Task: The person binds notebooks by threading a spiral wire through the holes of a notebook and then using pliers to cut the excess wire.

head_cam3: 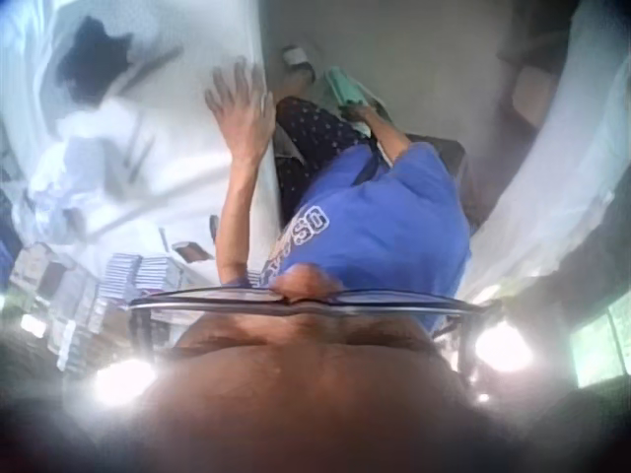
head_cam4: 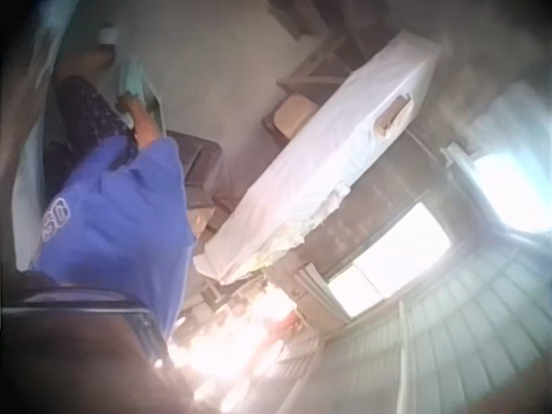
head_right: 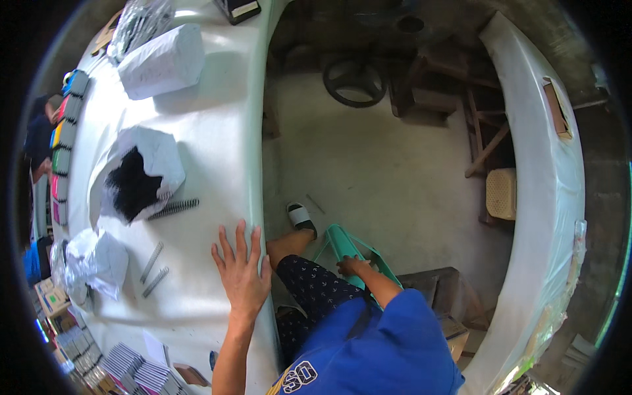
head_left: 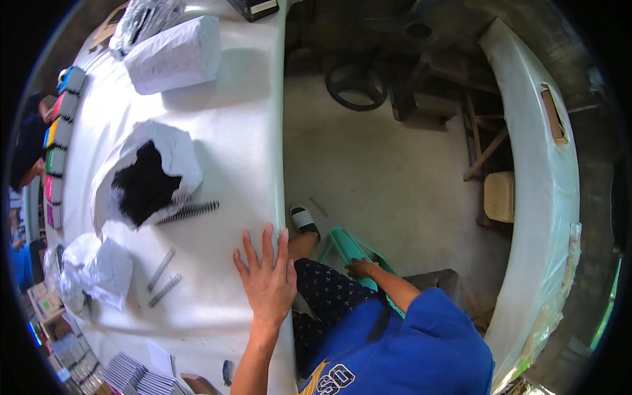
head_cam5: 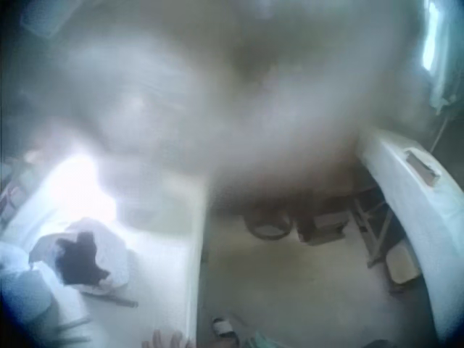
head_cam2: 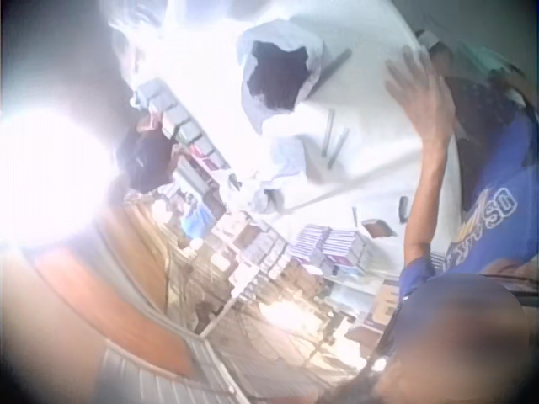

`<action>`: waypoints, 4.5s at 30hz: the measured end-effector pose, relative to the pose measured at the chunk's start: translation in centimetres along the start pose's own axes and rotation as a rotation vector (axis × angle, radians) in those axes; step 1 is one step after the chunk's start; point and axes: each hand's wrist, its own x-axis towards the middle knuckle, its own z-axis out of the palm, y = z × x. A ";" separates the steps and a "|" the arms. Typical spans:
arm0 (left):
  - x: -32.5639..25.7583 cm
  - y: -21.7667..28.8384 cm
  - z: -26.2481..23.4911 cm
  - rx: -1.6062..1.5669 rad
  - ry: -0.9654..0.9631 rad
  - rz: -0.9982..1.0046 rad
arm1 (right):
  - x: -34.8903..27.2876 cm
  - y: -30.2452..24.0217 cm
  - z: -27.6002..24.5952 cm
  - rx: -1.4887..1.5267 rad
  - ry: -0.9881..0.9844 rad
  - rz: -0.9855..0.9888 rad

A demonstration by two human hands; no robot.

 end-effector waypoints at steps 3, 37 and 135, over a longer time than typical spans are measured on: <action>-0.5 0.1 -0.7 0.045 -0.064 -0.002 | 0.6 5.4 3.1 0.115 -0.036 0.113; -0.2 0.1 1.3 0.139 -0.069 0.000 | 33.7 0.4 -18.7 0.413 0.786 -0.052; -25.4 0.3 -3.2 -0.591 0.690 -0.591 | -8.2 -24.6 -0.6 -0.589 0.111 -0.784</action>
